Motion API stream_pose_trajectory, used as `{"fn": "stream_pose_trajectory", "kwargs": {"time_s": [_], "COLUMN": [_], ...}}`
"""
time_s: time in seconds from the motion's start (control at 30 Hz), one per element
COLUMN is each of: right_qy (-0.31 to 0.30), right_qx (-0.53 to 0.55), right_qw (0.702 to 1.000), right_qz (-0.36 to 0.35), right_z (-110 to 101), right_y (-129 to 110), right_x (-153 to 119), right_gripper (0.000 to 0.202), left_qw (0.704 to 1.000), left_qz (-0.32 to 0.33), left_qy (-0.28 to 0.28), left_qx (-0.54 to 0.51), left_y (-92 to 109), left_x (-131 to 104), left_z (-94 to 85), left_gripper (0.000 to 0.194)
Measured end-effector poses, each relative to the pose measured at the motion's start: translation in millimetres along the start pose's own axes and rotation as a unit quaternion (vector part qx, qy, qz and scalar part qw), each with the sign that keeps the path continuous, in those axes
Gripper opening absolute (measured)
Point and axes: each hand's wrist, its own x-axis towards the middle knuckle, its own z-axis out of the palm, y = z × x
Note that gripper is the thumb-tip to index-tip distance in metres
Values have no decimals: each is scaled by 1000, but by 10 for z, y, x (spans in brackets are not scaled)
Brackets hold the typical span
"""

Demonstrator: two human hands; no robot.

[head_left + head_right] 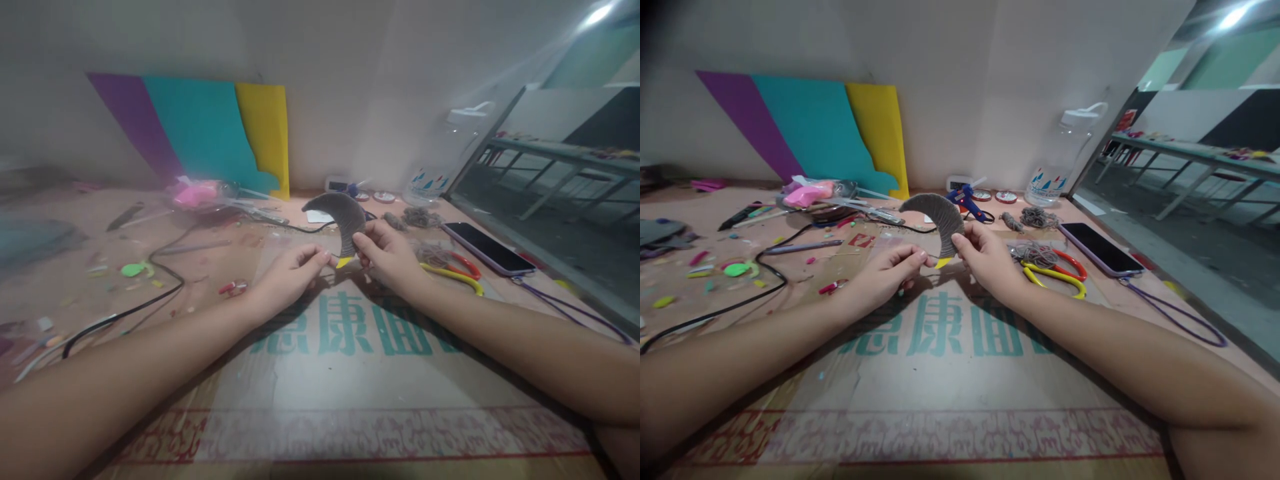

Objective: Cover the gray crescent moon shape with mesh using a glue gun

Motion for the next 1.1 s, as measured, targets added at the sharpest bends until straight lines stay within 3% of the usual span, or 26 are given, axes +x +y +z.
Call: {"fn": "stream_pose_trajectory", "kwargs": {"time_s": [0.2,0.37,0.47,0.57,0.67,0.77,0.97,1.1], "right_qy": [-1,-12,-22,-30,-39,-47,-93,-97], "right_qx": [-37,-96,-37,10,21,21,1,31], "right_qw": [999,994,999,999,999,998,994,991], "right_qz": [-10,-40,-24,-4,12,28,50,82], "right_z": [17,38,39,37,46,71,114,102], "right_y": [-7,-69,-105,-141,-164,-173,-200,-199], "right_x": [9,-37,-57,-69,-83,-106,-128,-103], "right_gripper": [22,17,23,29,34,31,20,28], "left_qw": [998,992,988,994,998,998,995,992], "left_qz": [45,76,118,78,58,55,-36,-14], "left_qy": [-21,-80,-32,22,31,31,-28,60], "left_qx": [40,61,96,67,10,-15,88,108], "left_y": [60,97,85,15,-58,-74,-20,-5], "left_x": [-57,-128,-129,-57,34,68,17,23], "left_z": [17,13,-29,-61,-51,-32,-84,-106], "left_gripper": [31,35,49,57,44,34,38,38]}}
